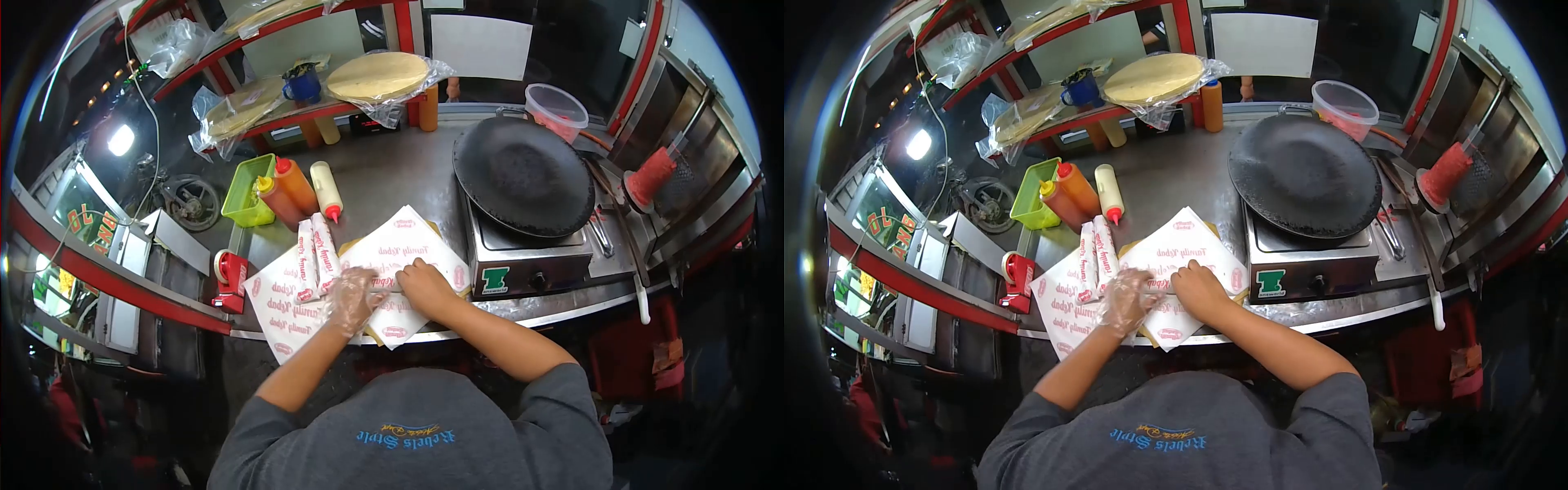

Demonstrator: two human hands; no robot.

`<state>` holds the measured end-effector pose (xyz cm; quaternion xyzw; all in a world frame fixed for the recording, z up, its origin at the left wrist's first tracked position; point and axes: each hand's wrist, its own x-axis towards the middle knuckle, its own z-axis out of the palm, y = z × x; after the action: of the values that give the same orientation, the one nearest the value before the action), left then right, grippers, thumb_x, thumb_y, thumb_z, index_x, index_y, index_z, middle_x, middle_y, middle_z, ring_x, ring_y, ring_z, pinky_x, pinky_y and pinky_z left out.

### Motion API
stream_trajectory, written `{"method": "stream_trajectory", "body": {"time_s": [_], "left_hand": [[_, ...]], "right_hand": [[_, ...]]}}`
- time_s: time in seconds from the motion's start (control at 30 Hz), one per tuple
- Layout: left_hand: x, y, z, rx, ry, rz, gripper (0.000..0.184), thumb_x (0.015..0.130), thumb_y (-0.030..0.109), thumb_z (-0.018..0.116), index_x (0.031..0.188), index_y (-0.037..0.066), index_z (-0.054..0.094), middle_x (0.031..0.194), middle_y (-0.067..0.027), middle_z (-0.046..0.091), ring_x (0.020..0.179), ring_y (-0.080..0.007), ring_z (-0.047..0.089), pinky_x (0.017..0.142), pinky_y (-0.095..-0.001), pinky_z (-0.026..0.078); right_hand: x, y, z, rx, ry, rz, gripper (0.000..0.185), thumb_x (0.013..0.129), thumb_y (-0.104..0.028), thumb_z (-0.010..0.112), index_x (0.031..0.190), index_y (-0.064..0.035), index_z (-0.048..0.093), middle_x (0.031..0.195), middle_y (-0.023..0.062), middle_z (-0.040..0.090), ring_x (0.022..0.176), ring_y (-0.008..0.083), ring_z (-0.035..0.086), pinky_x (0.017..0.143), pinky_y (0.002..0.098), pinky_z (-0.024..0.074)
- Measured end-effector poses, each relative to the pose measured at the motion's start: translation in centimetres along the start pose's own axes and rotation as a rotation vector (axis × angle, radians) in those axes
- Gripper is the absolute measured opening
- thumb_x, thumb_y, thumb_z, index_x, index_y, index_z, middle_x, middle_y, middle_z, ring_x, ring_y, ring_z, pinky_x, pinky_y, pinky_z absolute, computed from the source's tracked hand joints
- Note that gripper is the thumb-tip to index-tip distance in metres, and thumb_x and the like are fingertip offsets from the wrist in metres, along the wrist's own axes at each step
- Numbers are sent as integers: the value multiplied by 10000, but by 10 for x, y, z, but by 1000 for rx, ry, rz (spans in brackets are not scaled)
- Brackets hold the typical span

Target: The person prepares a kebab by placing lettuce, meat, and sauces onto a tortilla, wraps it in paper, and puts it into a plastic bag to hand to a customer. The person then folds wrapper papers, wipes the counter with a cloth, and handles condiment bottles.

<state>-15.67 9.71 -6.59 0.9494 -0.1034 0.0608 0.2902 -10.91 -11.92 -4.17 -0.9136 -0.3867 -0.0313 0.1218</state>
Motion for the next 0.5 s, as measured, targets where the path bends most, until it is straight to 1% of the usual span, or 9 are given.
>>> {"method": "stream_trajectory", "body": {"time_s": [0.07, 0.1, 0.13, 0.2, 0.23, 0.33, 0.4, 0.47, 0.5], "left_hand": [[-24, -18, 16, -633, -41, -395, 377, 1001, 329, 703, 1180, -2, 667, 1050, -129, 723, 920, -231, 707, 888, -360, 566], [-32, -6, -3, -1026, -197, -579, 345, 1061, 270, 624, 1220, -37, 635, 1090, -143, 723, 959, -218, 726, 933, -318, 578], [-42, 14, -15, -1320, -190, -844, 380, 1074, 236, 591, 1309, -63, 576, 1189, -192, 697, 1125, -261, 700, 1020, -343, 562], [-67, -2, 22, -1725, 51, -857, 454, 1082, 222, 569, 1417, -72, 486, 1310, -210, 645, 1262, -300, 632, 1037, -367, 560], [-73, -6, 32, -1717, 146, -788, 516, 1076, 193, 580, 1474, -89, 412, 1389, -209, 591, 1310, -298, 589, 1043, -372, 561], [-79, 24, 27, -1440, 375, -771, 548, 1064, 148, 595, 1506, -87, 372, 1388, -200, 592, 1294, -274, 598, 1040, -357, 563], [-84, 12, 28, -1109, 293, -630, 429, 1056, 128, 609, 1425, -70, 518, 1356, -192, 629, 1256, -242, 623, 1018, -359, 551], [-90, 9, 18, -659, 154, -497, 340, 1046, 146, 631, 1329, -43, 631, 1315, -190, 672, 1241, -242, 627, 1006, -386, 546], [-87, 20, 2, -508, 166, -314, 278, 1021, 162, 671, 1219, -30, 703, 1326, -188, 678, 1222, -229, 636, 990, -362, 535]], "right_hand": [[1, 1, 1, 30, -12, 13, 201, 851, -53, 601, 1037, -17, 667, 983, 152, 709, 1009, 324, 652, 855, 429, 558], [0, 0, -3, 49, -3, 14, 218, 849, -50, 603, 1054, -15, 668, 984, 151, 709, 1006, 325, 652, 856, 427, 558], [-3, -1, -3, 71, 0, 14, 235, 848, -48, 604, 1071, -12, 669, 986, 150, 709, 1002, 326, 653, 857, 426, 559], [-13, -4, 9, 141, 20, -13, 328, 846, -60, 624, 1168, -17, 671, 996, 147, 711, 980, 330, 651, 849, 435, 554], [-19, -8, 8, 166, 28, -24, 348, 846, -62, 628, 1189, -21, 670, 998, 145, 711, 974, 330, 650, 841, 436, 553], [-39, -24, -6, 181, -11, -17, 377, 844, -57, 631, 1218, -31, 676, 1000, 136, 709, 966, 321, 642, 826, 440, 530], [-47, -27, -9, 186, -46, -14, 378, 841, -54, 631, 1215, -36, 683, 999, 130, 707, 983, 317, 636, 843, 440, 516], [-49, -30, -8, 176, 7, -3, 367, 844, -69, 637, 1205, -53, 700, 1078, 116, 682, 1073, 305, 602, 941, 456, 472], [-48, -32, -9, 143, 59, -12, 365, 847, -76, 639, 1205, -57, 702, 1098, 112, 672, 1092, 300, 592, 962, 454, 459]]}}
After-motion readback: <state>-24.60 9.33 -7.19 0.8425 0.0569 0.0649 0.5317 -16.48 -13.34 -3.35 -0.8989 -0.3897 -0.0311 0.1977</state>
